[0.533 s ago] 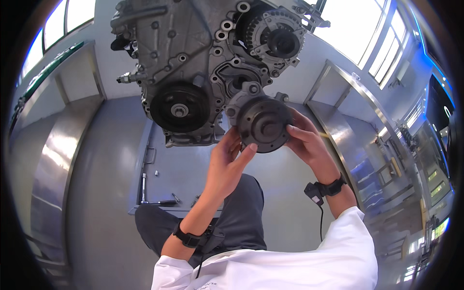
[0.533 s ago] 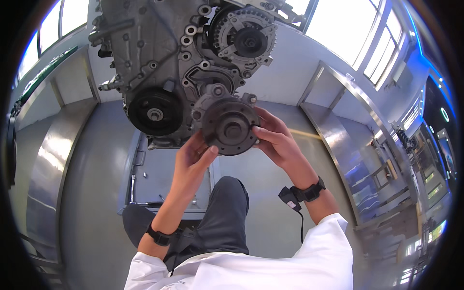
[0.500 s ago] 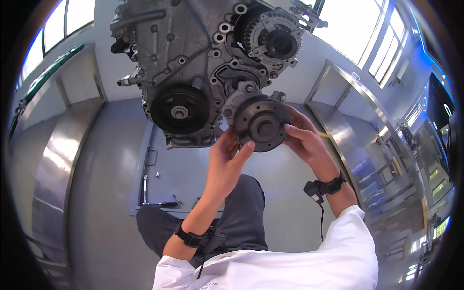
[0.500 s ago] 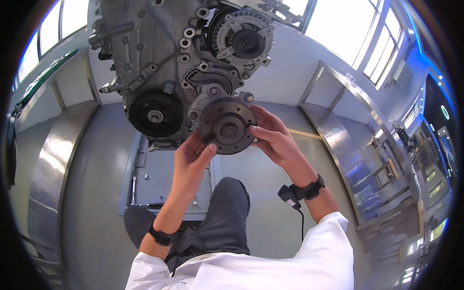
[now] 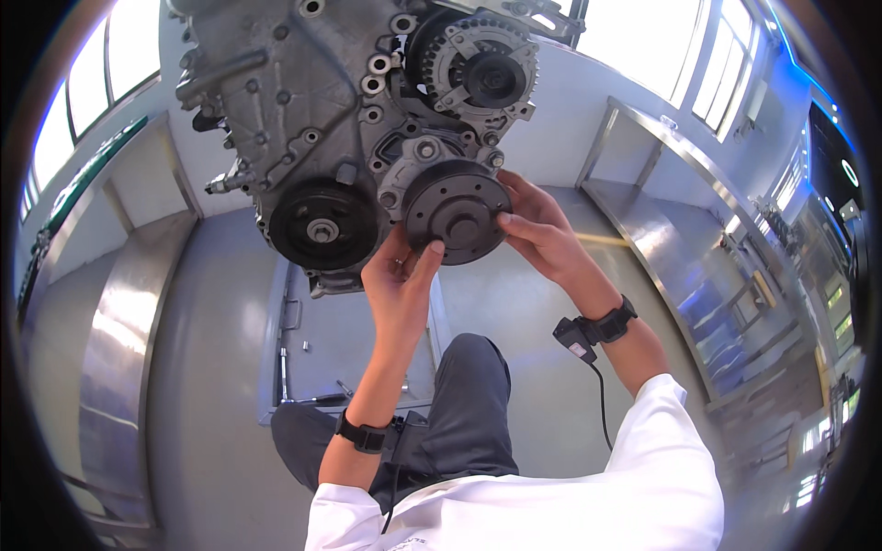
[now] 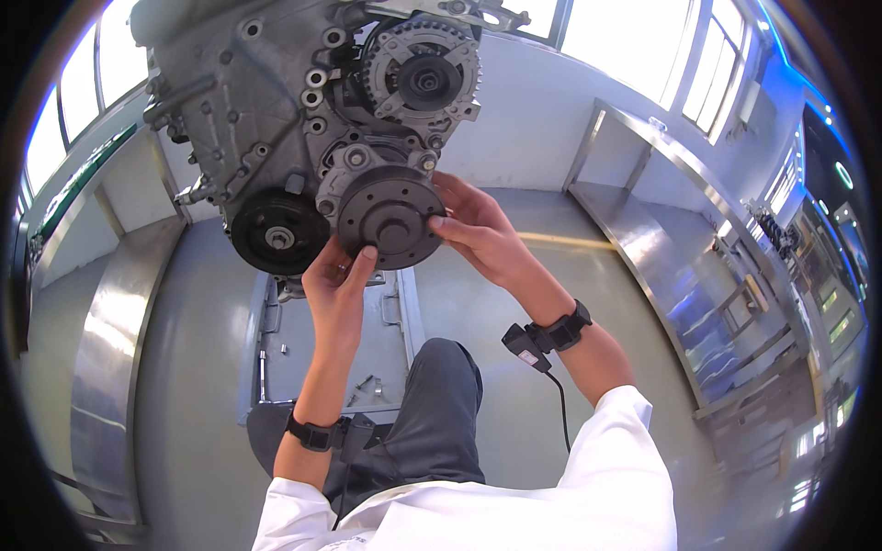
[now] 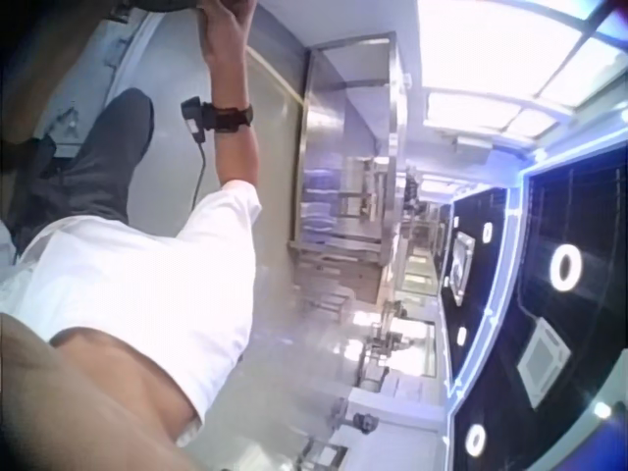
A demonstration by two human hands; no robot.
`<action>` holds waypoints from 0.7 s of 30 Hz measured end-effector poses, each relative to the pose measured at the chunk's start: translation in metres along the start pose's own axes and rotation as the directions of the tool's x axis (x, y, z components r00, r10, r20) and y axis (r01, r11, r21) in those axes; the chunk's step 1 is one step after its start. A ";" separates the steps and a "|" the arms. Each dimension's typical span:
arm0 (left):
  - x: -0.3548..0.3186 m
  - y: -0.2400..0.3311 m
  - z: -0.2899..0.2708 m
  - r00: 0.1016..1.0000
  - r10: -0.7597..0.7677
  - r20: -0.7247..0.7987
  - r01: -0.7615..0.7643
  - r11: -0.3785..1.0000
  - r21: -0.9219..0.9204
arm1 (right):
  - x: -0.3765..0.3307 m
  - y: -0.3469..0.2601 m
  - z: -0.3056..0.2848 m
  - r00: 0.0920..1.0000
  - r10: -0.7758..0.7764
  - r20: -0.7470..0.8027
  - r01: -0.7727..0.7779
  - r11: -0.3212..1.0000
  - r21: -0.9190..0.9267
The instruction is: Assembling components of a car engine, including the alternator and pulleys.
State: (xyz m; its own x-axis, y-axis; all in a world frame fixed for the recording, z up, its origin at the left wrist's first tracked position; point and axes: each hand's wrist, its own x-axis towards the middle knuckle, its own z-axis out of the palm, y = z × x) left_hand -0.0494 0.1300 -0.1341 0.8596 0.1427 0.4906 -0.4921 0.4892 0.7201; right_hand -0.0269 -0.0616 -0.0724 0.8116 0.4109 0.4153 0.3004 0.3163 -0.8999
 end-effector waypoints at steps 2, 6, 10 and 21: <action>0.001 -0.001 -0.003 1.000 -0.028 -0.007 0.029 0.990 0.135 | 0.000 0.005 -0.002 1.000 -0.027 0.003 0.027 1.000 0.007; 0.002 -0.006 -0.007 0.999 -0.037 0.017 0.036 0.995 0.093 | 0.002 0.010 -0.005 1.000 -0.009 0.001 0.009 1.000 -0.006; 0.003 -0.013 -0.005 0.999 -0.016 -0.051 0.018 0.999 0.032 | 0.008 0.011 -0.004 1.000 -0.004 -0.017 0.003 1.000 -0.007; 0.027 -0.015 -0.003 0.995 0.095 0.004 -0.095 0.992 0.079 | 0.018 0.017 -0.013 0.990 -0.079 -0.117 0.076 0.997 -0.026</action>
State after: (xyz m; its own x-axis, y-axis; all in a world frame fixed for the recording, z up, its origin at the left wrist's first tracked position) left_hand -0.0188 0.1289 -0.1326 0.8083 0.1854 0.5588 -0.5811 0.4037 0.7067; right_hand -0.0008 -0.0594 -0.0822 0.8385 0.2817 0.4663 0.3742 0.3244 -0.8688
